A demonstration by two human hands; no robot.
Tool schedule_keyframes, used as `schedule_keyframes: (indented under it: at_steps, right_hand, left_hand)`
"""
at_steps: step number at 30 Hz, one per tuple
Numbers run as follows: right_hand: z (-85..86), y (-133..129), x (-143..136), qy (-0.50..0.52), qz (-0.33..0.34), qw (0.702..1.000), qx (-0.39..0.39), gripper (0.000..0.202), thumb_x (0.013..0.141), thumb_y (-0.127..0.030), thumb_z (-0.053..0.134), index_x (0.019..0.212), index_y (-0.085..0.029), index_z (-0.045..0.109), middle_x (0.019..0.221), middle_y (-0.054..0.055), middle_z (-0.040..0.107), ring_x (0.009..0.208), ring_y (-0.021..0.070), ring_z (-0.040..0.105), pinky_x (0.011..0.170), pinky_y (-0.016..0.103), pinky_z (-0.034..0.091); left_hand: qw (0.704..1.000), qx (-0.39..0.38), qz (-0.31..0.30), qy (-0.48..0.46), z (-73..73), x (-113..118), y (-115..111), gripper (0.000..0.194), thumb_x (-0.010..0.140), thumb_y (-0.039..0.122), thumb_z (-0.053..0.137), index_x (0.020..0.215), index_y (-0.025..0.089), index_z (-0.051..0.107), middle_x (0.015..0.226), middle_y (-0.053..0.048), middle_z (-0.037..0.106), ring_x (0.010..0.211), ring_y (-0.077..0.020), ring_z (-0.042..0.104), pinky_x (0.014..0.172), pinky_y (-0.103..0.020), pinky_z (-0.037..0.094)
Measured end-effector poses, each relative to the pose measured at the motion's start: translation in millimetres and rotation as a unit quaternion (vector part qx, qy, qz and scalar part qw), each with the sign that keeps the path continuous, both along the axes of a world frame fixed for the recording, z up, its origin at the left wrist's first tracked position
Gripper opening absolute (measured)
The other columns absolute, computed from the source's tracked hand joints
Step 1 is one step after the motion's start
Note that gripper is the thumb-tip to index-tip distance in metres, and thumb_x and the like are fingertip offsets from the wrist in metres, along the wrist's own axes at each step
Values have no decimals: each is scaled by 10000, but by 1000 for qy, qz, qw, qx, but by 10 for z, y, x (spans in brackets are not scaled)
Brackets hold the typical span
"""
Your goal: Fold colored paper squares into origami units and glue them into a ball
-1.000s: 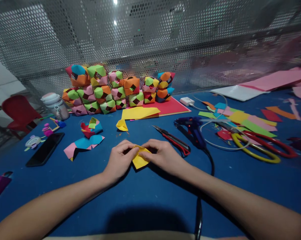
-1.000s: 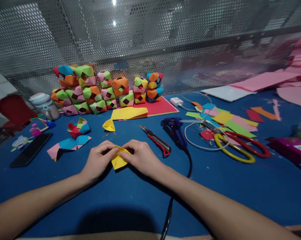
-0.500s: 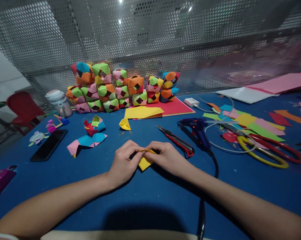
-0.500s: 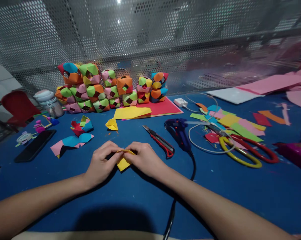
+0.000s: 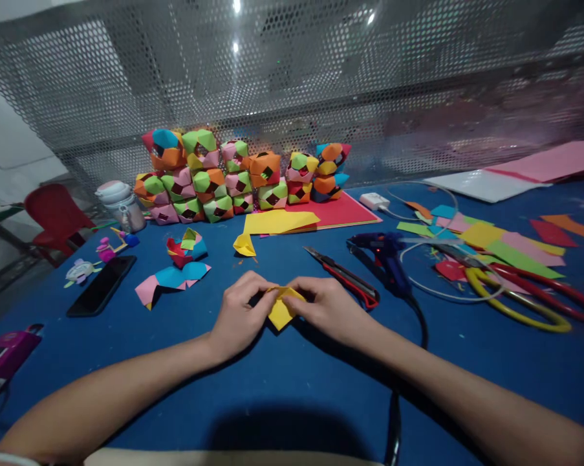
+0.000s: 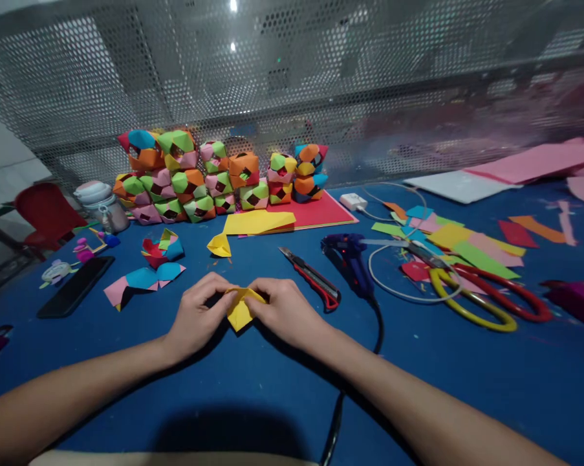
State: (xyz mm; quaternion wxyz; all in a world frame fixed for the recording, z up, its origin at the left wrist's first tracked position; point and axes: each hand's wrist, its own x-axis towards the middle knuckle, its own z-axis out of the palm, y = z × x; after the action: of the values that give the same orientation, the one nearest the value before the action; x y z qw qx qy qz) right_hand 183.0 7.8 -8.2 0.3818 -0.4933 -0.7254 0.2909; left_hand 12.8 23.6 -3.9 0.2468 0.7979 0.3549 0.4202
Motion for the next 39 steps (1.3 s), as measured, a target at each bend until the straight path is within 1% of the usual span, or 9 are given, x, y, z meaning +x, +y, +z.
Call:
schedule_keyframes:
  at_steps: [7, 11, 15, 18, 22, 26, 30, 35, 39]
  right_hand:
    - [16, 48, 46, 22, -42, 999, -7, 146, 742, -206, 488, 704, -156, 620, 613, -11, 587, 561, 113, 500, 514, 212, 369]
    - [27, 59, 52, 25, -51, 998, -13, 136, 731, -194, 478, 688, -161, 603, 619, -12, 580, 568, 115, 499, 518, 214, 368]
    - [1, 72, 40, 14, -44, 999, -10, 141, 732, -192, 467, 677, -164, 595, 621, -7, 579, 584, 123, 513, 530, 219, 373]
    - [-34, 88, 39, 10, -37, 999, -1, 149, 736, -197, 464, 684, -162, 600, 631, 0, 594, 591, 129, 527, 539, 222, 383]
    - [-69, 109, 52, 7, -31, 999, 14, 155, 746, -196, 460, 689, -164, 600, 635, 1, 592, 584, 125, 518, 532, 221, 382]
    - [-75, 123, 72, 0, -27, 999, 28, 147, 749, -193, 465, 691, -171, 599, 643, 2, 595, 596, 128, 528, 536, 221, 387]
    - [-60, 132, 85, 19, -27, 999, 16, 152, 758, -198, 467, 701, -164, 603, 665, 10, 613, 621, 136, 549, 564, 228, 405]
    - [0, 132, 103, 57, -48, 997, 4, 156, 763, -216, 475, 738, -161, 619, 671, 4, 619, 618, 136, 546, 563, 235, 403]
    - [39, 126, 119, 99, -70, 993, -1, 169, 759, -228, 492, 834, -162, 628, 758, 22, 655, 671, 151, 576, 599, 249, 429]
  left_hand:
    - [993, -114, -11, -5, 150, -76, 140, 230, 854, 342, 493, 944, 190, 641, 943, -50, 608, 836, -160, 574, 741, -270, 468]
    - [995, -37, 90, 21, 183, -179, 583, 221, 834, 325, 505, 989, 192, 589, 1080, -62, 550, 966, -175, 557, 802, -275, 466]
    - [968, -18, 202, 148, 134, -204, 1092, 386, 820, 337, 511, 1155, 145, 513, 1199, -126, 525, 1106, -224, 497, 902, -315, 408]
    - [959, -42, 219, 177, 50, -152, 1345, 485, 788, 425, 540, 1136, 87, 532, 1121, -181, 582, 1017, -274, 553, 857, -362, 420]
    - [955, -40, 223, 191, -68, -75, 1491, 308, 721, 334, 611, 940, 119, 621, 998, -160, 640, 963, -303, 570, 830, -381, 414]
    - [962, -29, 205, 181, -116, -85, 1473, 150, 678, 141, 570, 812, 158, 634, 887, -96, 660, 888, -254, 586, 813, -339, 417]
    - [971, -22, 194, 139, -79, -128, 1317, 169, 713, 133, 507, 833, 164, 622, 895, -64, 648, 879, -210, 582, 799, -301, 431]
    - [982, -60, 161, 78, 86, -135, 900, 184, 768, 226, 484, 908, 162, 584, 820, -21, 644, 704, -153, 602, 633, -249, 469]
    - [981, -148, 122, -10, 215, -160, 520, 177, 716, 248, 567, 871, 165, 588, 808, -7, 620, 680, -134, 575, 591, -221, 443]
